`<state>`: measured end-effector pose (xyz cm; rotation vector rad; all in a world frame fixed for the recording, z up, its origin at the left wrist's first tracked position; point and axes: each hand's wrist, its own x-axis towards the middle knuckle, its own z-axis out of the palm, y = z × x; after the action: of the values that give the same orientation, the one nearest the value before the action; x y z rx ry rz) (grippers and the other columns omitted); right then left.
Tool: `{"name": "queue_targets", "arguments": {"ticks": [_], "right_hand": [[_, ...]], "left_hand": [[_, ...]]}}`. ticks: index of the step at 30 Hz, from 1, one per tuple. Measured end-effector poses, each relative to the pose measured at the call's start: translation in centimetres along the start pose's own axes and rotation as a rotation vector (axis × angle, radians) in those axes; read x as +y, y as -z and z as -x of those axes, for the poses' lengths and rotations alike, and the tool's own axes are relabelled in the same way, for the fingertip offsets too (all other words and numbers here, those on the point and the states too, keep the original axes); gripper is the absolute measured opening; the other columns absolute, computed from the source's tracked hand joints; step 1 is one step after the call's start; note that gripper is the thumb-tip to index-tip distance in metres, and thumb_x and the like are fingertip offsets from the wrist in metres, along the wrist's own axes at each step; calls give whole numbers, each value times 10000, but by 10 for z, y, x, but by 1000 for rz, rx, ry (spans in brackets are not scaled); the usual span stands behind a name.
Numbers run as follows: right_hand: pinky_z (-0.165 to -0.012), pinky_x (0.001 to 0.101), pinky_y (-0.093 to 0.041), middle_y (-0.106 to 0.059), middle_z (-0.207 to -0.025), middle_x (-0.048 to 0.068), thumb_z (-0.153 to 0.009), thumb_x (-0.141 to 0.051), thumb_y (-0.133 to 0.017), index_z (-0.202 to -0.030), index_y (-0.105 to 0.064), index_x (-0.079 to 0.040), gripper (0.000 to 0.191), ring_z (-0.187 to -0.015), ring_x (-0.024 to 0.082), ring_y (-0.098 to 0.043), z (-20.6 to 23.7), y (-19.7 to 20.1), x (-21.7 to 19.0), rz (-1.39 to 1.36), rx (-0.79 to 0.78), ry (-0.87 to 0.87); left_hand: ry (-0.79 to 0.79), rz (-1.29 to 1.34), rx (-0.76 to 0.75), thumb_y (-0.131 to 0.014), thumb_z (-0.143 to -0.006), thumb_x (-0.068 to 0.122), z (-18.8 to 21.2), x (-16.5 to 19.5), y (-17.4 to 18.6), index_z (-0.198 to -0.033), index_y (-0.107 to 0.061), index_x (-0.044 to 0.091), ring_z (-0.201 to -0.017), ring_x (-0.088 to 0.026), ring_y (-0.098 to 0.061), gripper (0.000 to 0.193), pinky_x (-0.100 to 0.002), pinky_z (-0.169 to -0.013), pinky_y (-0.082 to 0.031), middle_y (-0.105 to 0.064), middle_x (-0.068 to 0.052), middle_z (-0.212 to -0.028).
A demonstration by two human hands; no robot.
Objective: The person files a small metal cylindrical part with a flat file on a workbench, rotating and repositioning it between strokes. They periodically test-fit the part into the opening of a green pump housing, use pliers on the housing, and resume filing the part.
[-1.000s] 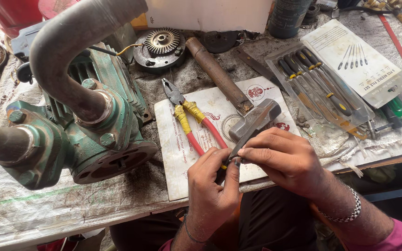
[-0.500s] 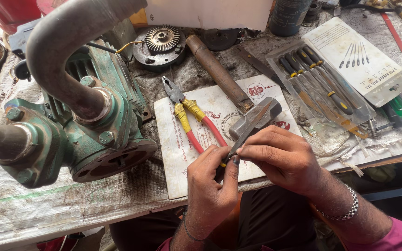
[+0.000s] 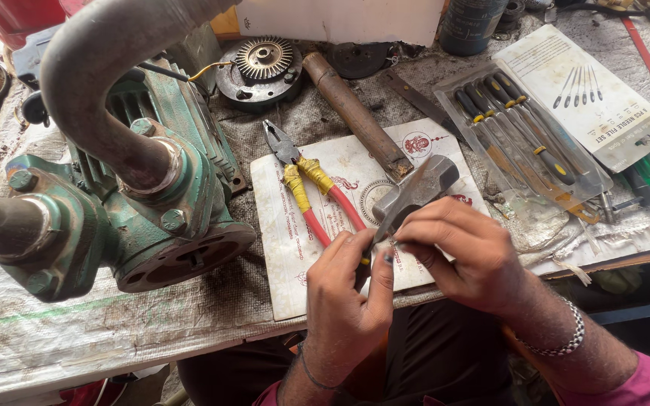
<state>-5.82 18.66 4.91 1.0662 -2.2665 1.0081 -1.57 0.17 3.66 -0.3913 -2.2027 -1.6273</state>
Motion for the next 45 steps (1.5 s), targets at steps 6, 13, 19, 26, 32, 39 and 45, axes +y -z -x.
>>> {"name": "queue_targets", "arguments": {"ticks": [6, 13, 19, 26, 32, 39, 45], "right_hand": [[-744, 311, -585, -721, -950, 107, -865, -69, -821, -1004, -701, -21, 190, -849, 208, -730, -1, 9, 0, 105, 85, -114], [-725, 292, -579, -747, -946, 102, -870, -97, -800, -973, -715, -12, 158, -845, 185, -749, -6, 17, -4, 156, 39, -271], [-712, 314, -558, -713, -937, 112, -914, -78, -752, -1017, -701, 17, 149, -812, 208, -722, -6, 11, -4, 219, -39, -378], [-739, 375, -540, -691, -933, 143, -915, -56, -744, -994, -680, 30, 133, -847, 287, -688, -4, -3, -2, 282, -60, -265], [-695, 369, -542, -688, -892, 137, -904, -66, -766, -970, -684, 20, 136, -785, 273, -683, -2, -11, -2, 257, -34, -259], [-677, 342, -557, -699, -881, 117, -894, -91, -769, -966, -689, 1, 142, -763, 229, -707, -2, -11, -1, 217, -62, -274], [-632, 330, -550, -704, -844, 109, -834, -78, -778, -957, -705, -4, 161, -719, 219, -711, -5, -10, -5, 82, -95, -350]], "left_hand": [[-60, -170, 7, -658, -934, -4, 1, -2, -6, -1193, -670, -35, -749, -326, -692, 261, -423, -646, -535, -661, -163, -883], [-98, -233, 7, -693, -902, -14, 2, -6, -10, -1185, -690, -28, -711, -318, -689, 283, -425, -620, -534, -671, -149, -864], [-113, -285, 58, -712, -915, -5, 7, -12, -14, -1090, -673, -36, -731, -319, -678, 182, -413, -634, -535, -654, -144, -872], [-118, -339, 7, -716, -923, -1, 6, -16, -17, -1058, -669, -38, -675, -319, -648, 147, -423, -588, -507, -604, -142, -824], [-155, -326, -5, -698, -904, -21, 8, -19, -16, -1106, -650, -71, -709, -329, -656, 213, -414, -612, -525, -616, -157, -869], [-196, -351, -24, -676, -896, -46, 7, -21, -16, -1139, -645, -103, -723, -324, -657, 251, -404, -633, -532, -620, -171, -892], [-221, -371, -9, -674, -908, -50, 8, -19, -17, -1139, -655, -103, -715, -305, -655, 238, -392, -622, -523, -619, -154, -881]]}}
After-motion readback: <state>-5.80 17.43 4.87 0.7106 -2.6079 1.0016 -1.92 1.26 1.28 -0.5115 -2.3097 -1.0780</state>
